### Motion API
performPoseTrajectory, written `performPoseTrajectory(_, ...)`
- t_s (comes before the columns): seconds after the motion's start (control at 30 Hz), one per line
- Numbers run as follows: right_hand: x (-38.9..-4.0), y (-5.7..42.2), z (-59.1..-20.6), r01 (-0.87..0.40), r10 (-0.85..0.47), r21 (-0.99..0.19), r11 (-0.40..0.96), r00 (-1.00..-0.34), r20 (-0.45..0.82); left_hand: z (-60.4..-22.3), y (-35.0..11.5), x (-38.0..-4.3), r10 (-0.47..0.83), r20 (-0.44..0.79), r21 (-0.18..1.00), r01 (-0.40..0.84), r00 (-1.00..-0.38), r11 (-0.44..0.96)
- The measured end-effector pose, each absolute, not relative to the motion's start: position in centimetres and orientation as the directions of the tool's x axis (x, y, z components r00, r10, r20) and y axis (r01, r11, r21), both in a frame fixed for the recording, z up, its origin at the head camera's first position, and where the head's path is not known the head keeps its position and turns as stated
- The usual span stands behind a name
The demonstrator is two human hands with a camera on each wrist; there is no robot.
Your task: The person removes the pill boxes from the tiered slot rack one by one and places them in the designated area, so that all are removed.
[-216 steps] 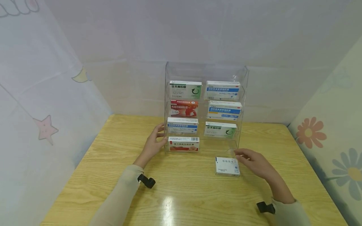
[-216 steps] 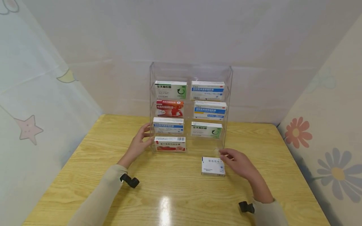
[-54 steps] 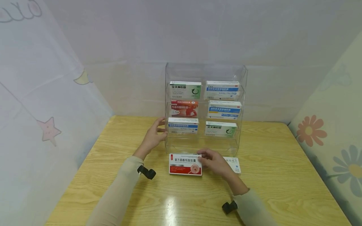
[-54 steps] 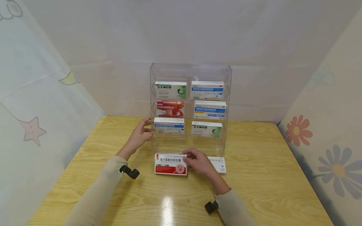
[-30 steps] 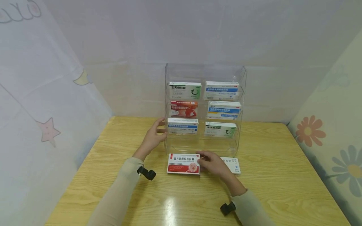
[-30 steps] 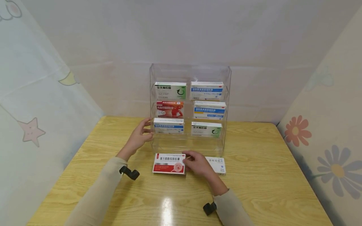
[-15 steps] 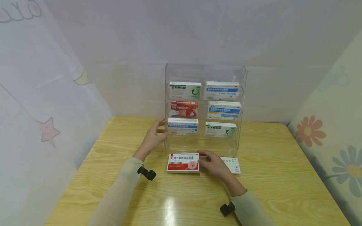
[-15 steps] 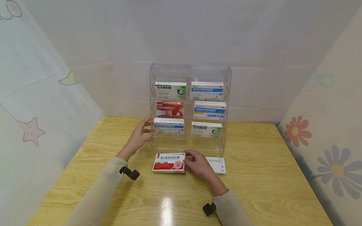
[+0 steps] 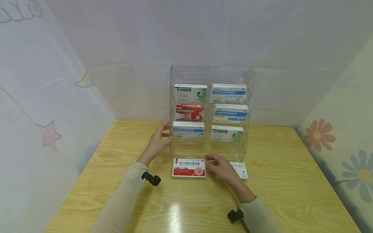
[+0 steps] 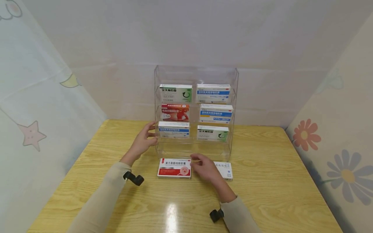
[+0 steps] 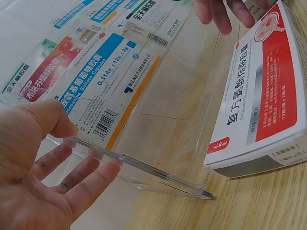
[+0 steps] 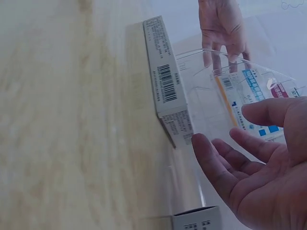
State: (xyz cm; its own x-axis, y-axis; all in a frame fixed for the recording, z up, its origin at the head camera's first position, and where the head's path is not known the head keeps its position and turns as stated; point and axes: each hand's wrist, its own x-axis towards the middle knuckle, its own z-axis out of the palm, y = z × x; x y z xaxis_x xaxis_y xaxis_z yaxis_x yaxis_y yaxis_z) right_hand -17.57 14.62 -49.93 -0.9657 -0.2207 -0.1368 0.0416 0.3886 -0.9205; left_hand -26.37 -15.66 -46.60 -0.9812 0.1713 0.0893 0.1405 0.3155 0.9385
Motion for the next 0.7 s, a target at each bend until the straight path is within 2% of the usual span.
performPoseTrajectory(0.47, -18.4, 15.4, -45.8, -0.104, -0.253, -0.878, 0.467, -0.967, -0.020, -46.6, -15.6, -26.3, 0.167, 0.096, 0.933, 0.147, -0.981, 0.328)
performPoseTrajectory(0.7, -19.4, 15.6, -44.1, -0.146, -0.242, -0.880, 0.452, -0.969, 0.037, -46.8, -15.6, -26.3, 0.169, 0.104, 0.929, 0.156, -0.980, 0.335)
